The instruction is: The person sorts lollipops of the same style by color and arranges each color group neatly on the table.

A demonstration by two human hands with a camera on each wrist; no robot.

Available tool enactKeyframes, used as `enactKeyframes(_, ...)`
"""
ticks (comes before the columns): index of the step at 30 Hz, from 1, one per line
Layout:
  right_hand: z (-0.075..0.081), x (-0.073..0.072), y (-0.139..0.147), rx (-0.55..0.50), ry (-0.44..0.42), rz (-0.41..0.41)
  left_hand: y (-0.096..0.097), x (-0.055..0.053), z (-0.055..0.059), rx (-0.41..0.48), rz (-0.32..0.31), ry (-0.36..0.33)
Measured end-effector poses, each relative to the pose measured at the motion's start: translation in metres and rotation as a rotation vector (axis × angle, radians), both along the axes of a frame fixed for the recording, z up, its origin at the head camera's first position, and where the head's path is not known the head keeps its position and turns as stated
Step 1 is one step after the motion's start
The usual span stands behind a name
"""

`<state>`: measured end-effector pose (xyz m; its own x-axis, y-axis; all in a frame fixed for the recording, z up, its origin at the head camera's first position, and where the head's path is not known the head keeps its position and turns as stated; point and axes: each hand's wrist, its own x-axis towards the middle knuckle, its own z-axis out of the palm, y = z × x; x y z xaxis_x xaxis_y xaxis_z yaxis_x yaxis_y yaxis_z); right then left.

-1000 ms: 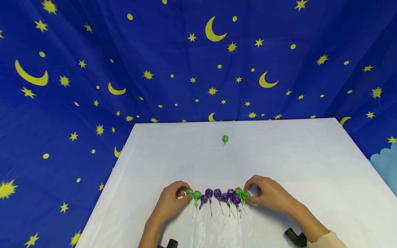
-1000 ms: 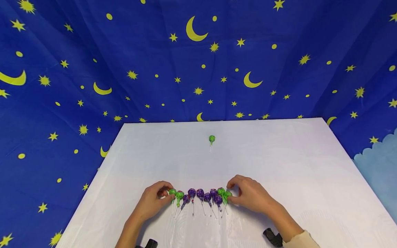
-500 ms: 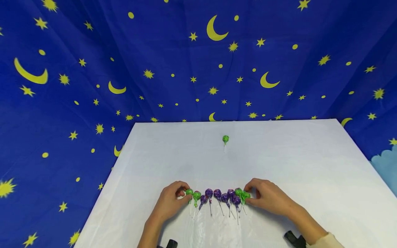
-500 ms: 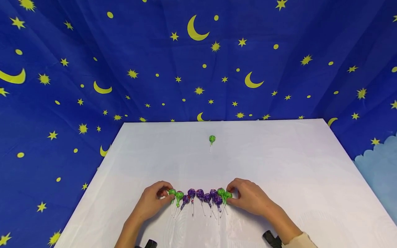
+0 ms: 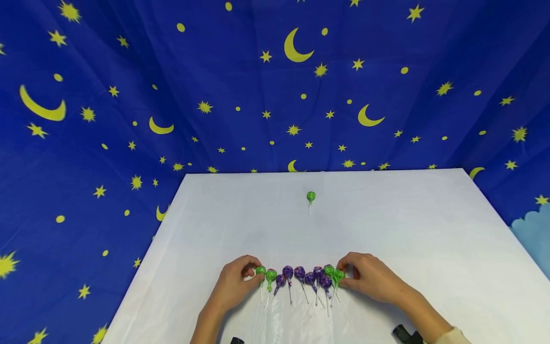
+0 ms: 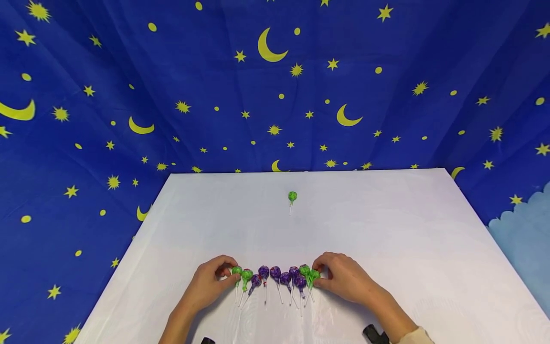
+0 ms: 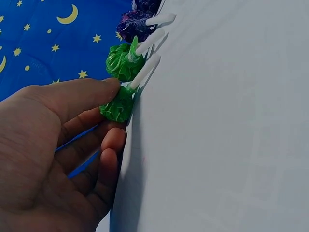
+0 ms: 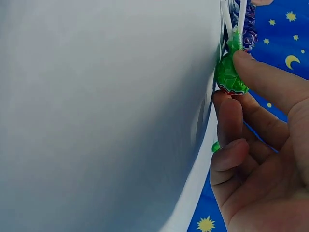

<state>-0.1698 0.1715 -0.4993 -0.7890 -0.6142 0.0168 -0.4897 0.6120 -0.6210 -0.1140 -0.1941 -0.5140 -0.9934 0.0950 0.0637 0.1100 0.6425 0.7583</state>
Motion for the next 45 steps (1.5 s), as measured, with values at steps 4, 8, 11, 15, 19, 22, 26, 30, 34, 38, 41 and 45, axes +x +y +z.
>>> enactKeyframes(4,0.0002,-0.0013,0.0003,-0.003,0.004,0.008,0.0006,-0.0002,0.0012,-0.018,0.004,-0.006)
enactKeyframes(8,0.0005,-0.0025,0.0001,0.003,0.008,0.013,0.0013,-0.0011,0.0029,-0.024,0.01,-0.014)
enactKeyframes(11,0.0005,-0.0033,0.0003,0.008,0.006,0.015,0.0015,-0.0027,0.0027,-0.025,0.011,-0.017)
enactKeyframes(15,-0.0007,-0.0029,0.0005,0.007,-0.01,0.021,0.0014,-0.0024,0.0012,-0.016,0.015,-0.031)
enactKeyframes(19,-0.0009,-0.0005,0.0026,0.009,-0.007,0.018,0.0036,-0.0015,-0.0001,0.001,0.022,-0.013)
enactKeyframes(22,0.0006,-0.0003,0.0043,0.007,0.0,0.016,0.0057,-0.0029,0.0001,0.01,0.031,0.014)
enactKeyframes(26,0.0022,-0.0012,0.0045,0.0,0.003,0.016,0.0073,-0.0036,0.0011,0.013,0.043,0.011)
enactKeyframes(30,0.0006,0.0,0.002,-0.006,-0.01,0.019,0.006,-0.002,0.0022,0.005,0.05,-0.002)
enactKeyframes(34,-0.0024,0.0028,-0.0006,-0.012,-0.047,0.009,0.0031,0.0001,0.0026,0.013,0.047,-0.005)
enactKeyframes(38,-0.0027,0.0034,-0.0009,-0.015,-0.065,-0.004,0.003,0.0001,0.0029,0.035,0.04,-0.016)
enactKeyframes(41,-0.0022,0.0028,-0.0004,-0.015,-0.066,-0.006,0.0031,-0.0021,0.0041,0.033,0.032,-0.013)
enactKeyframes(45,-0.001,0.0012,0.0002,-0.021,-0.06,0.0,0.0031,-0.0069,0.0071,0.012,0.026,-0.003)
